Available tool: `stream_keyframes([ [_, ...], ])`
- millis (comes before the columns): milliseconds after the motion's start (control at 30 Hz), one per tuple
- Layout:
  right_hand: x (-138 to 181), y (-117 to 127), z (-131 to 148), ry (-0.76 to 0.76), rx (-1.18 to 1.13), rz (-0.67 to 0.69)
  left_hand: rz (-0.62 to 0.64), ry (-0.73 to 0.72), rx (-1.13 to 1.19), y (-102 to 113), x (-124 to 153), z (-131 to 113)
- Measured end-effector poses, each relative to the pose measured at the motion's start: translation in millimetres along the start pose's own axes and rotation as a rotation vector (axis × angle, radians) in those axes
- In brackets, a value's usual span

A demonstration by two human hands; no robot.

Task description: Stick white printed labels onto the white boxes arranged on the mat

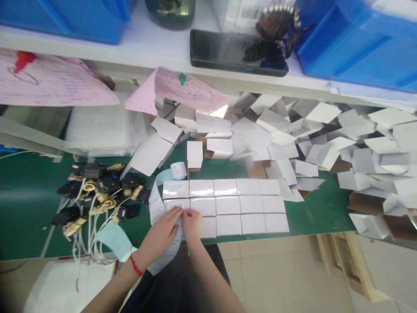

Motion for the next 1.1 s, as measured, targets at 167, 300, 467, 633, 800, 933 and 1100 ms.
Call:
stream_keyframes([
  [167,0,0,1,0.004,0.014,0.003,0.005,-0.007,0.003,-1,-4,0],
  [300,-1,-1,-1,0.004,0.022,0.000,0.014,-0.017,0.003,-6,-6,2],
  [467,-2,-2,-3,-0.015,0.045,-0.003,0.047,-0.012,-0.013,-9,-9,1],
  [633,-3,-2,-2,0.005,0.054,-0.004,0.035,-0.016,-0.083,-9,-8,2],
  [800,-5,-1,-8,-0.014,0.022,0.008,-0.053,-0.001,-0.226,-5,3,18],
  [933,-5,-1,-17,-0.039,-0.047,0.051,-0.139,0.014,-0.316,0,14,28],
  [1100,-1,-2,-20,-0.053,-0.142,0.084,-0.120,-0.079,-0.261,-4,3,23],
])
Point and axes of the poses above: each hand's wrist, its own x-axis away from the middle knuckle, its own y-axis out of the back of the hand, z = x × y, the point moved 4 cm from there along -x, towards the middle knuckle, and after that the axes turned 2 degrees about z, right-handed, at the moved point
